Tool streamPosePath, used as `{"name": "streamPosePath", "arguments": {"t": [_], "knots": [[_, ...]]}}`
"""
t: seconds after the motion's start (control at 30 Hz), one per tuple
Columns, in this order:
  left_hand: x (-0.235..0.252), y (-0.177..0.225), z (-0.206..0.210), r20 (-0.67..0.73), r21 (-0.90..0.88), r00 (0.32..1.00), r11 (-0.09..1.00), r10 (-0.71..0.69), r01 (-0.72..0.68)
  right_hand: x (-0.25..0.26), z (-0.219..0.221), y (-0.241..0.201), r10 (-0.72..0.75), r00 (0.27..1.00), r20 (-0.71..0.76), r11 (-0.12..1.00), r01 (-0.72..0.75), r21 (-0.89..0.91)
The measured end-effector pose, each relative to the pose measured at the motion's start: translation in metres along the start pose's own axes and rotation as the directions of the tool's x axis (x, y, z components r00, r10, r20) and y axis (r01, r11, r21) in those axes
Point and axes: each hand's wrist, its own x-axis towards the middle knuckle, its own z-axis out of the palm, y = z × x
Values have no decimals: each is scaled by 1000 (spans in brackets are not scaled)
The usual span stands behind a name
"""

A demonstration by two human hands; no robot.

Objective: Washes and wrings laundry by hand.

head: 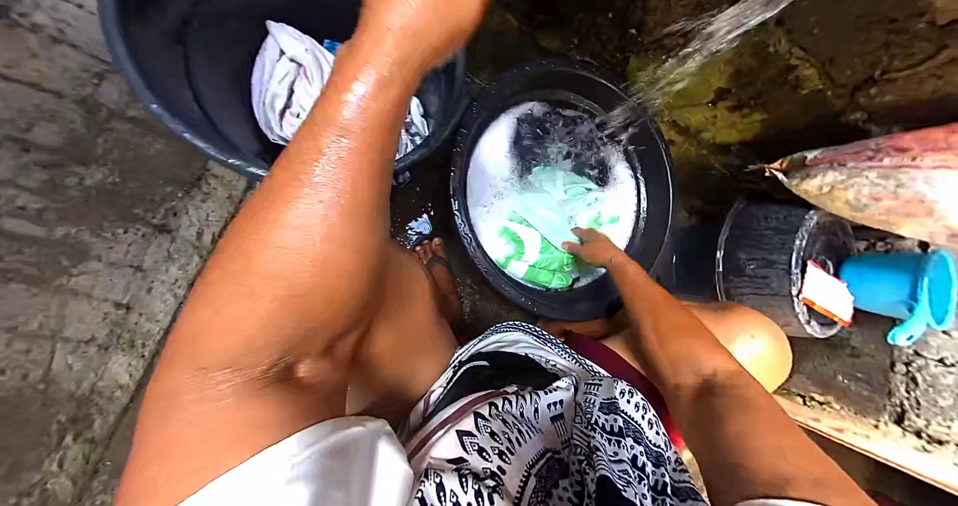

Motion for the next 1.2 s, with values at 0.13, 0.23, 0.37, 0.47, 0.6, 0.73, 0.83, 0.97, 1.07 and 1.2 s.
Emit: {"name": "streamPosePath", "arguments": {"t": [0.13,0.23,0.37,0.47,0.6,0.73,0.83,0.97,1.07,1.2], "knots": [[3,24,57,646,49,742,960,178,-274,-19,-45,-18,-109,988,-105,994,109,-12],[-1,44,99,800,100,583,928,139,-358,-73,-98,-53,-182,927,-327,950,252,183],[-4,69,134,785,-16,576,938,227,-347,-131,-137,-100,-476,693,-542,712,665,225],[-6,96,122,786,-134,552,949,277,-285,-142,-156,-114,-461,469,-753,490,842,224],[-13,110,97,571,-505,692,853,442,-128,-119,-162,-94,-550,322,-770,189,947,261],[-32,128,76,157,-879,849,463,504,-111,-77,-76,-66,-669,565,-483,176,751,636],[-35,126,56,-23,-906,903,372,430,-200,-51,-22,-59,-571,719,-395,227,601,766],[-26,105,46,-100,-920,909,309,405,-239,-79,-49,-60,-394,715,-578,259,690,676],[-26,104,42,-104,-926,922,301,374,-226,-123,-104,-52,-397,669,-629,396,743,540],[-27,116,52,-179,-924,877,230,446,-306,-129,-134,-47,-443,706,-553,403,707,581]]}}
